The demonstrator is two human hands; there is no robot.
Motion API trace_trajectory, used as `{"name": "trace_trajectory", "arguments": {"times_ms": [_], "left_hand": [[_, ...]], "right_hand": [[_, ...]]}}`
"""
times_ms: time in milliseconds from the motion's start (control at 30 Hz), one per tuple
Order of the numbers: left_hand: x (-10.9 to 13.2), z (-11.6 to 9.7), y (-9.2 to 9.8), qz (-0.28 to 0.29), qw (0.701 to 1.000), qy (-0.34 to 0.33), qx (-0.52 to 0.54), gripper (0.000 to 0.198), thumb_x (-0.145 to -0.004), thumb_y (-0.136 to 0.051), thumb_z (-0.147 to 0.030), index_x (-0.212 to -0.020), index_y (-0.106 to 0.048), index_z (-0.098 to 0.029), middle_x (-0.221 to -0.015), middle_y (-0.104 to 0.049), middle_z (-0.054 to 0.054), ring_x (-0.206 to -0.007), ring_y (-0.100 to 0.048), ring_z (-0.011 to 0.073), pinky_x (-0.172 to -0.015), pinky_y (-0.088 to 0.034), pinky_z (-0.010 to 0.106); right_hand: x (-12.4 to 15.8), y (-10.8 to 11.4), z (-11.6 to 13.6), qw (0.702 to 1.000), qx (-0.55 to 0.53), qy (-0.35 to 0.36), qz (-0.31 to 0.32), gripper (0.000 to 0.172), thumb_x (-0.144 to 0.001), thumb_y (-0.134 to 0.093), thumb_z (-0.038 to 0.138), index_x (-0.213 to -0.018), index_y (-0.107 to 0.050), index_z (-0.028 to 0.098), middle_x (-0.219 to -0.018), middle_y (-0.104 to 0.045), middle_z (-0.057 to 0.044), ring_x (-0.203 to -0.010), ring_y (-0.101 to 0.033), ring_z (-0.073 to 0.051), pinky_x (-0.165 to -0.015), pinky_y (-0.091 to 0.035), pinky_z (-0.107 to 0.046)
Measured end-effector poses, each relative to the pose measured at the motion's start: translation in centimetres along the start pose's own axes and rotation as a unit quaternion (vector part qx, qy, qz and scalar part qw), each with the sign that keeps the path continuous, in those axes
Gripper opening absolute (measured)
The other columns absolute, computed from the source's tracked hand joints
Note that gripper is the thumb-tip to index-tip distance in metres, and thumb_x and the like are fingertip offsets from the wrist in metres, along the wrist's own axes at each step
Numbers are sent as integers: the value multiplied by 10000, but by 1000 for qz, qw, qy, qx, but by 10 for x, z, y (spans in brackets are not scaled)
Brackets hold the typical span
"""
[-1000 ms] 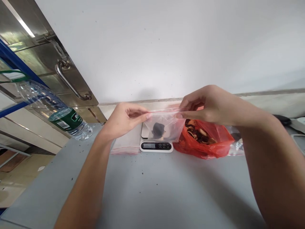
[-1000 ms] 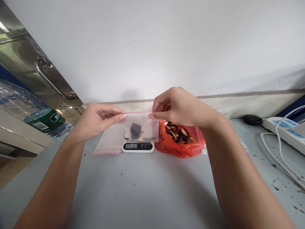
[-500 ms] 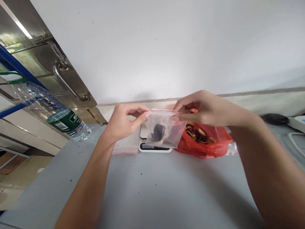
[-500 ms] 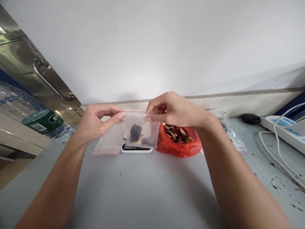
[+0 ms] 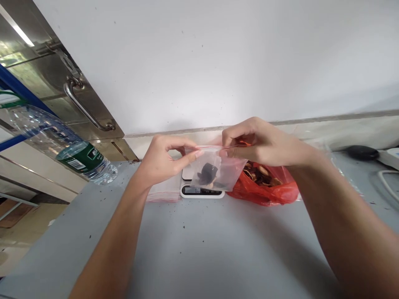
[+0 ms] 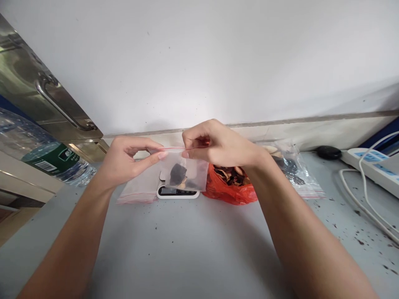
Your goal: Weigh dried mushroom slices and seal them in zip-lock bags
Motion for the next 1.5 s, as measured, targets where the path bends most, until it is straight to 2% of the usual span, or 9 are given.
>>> {"name": "trace_trajectory", "arguments": {"times_ms": [233,367,567,767,867,1033,1167,1300,1500], "left_hand": [[0,-2,-2,-4,1000,-9,-3,189,-890,-692,-199,-713,-759,-195,-681,-769,8,-656,-719,156,-587,-546,244],[0,-5,-5,-7,1000,2,7,130,-856,-722,-197,-749,-795,-196,-746,-808,19,-677,-741,167,-627,-587,255],[1,-3,-1,-18,1000,4,7,143,-881,-721,-219,-777,-820,-215,-804,-833,12,-734,-774,182,-649,-607,256],[0,-13,-5,17,1000,-9,-15,163,-882,-719,-216,-750,-816,-213,-765,-825,8,-700,-760,176,-610,-571,252],[0,-16,-1,16,999,-22,-23,181,-885,-714,-217,-726,-800,-224,-738,-814,-3,-681,-749,170,-623,-572,260],[0,-13,12,-9,999,-21,-31,219,-873,-703,-208,-674,-774,-263,-690,-787,-20,-657,-741,174,-611,-573,274],[0,-10,14,-10,999,0,-41,209,-876,-695,-235,-688,-782,-264,-697,-786,-8,-678,-747,190,-597,-571,283],[0,-9,16,-17,999,-6,-47,233,-888,-687,-235,-672,-768,-265,-689,-786,-11,-661,-738,181,-574,-562,270],[1,-4,20,-25,998,-2,-52,207,-902,-683,-221,-727,-793,-232,-732,-803,0,-691,-750,171,-593,-568,241]], "right_hand": [[-1,-2,-1,999,45,-25,11,163,-878,-672,279,-735,-645,204,-561,-476,62,-521,-378,-91,-513,-278,-271],[-3,-4,2,997,69,13,14,241,-879,-609,204,-641,-572,204,-562,-448,59,-525,-363,-87,-543,-289,-274],[-2,-4,2,997,73,-21,0,225,-914,-624,252,-695,-603,205,-543,-457,59,-512,-363,-95,-522,-279,-277],[-6,-10,8,991,123,53,2,212,-904,-580,157,-699,-595,207,-572,-457,60,-528,-335,-89,-551,-259,-279],[-6,-6,3,994,110,26,-4,230,-922,-618,233,-696,-575,213,-551,-424,69,-522,-331,-90,-546,-264,-278],[0,8,-3,997,77,-20,15,185,-891,-644,313,-730,-621,225,-606,-565,16,-551,-445,-135,-533,-327,-312],[4,16,-5,996,88,-29,-14,207,-889,-631,319,-702,-589,242,-557,-489,24,-526,-391,-142,-522,-312,-329],[6,15,-11,995,79,-56,15,200,-903,-633,382,-768,-660,238,-586,-526,9,-529,-388,-146,-507,-306,-334],[4,16,-14,994,98,-41,-4,307,-900,-661,413,-672,-538,248,-541,-457,35,-495,-363,-130,-497,-295,-323]]}}
Point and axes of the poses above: each hand's wrist, its own x-axis away from the middle knuckle, its own y-axis out of the back of the hand, z = x × y, the point moved 4 cm from there along -x, towards the middle knuckle
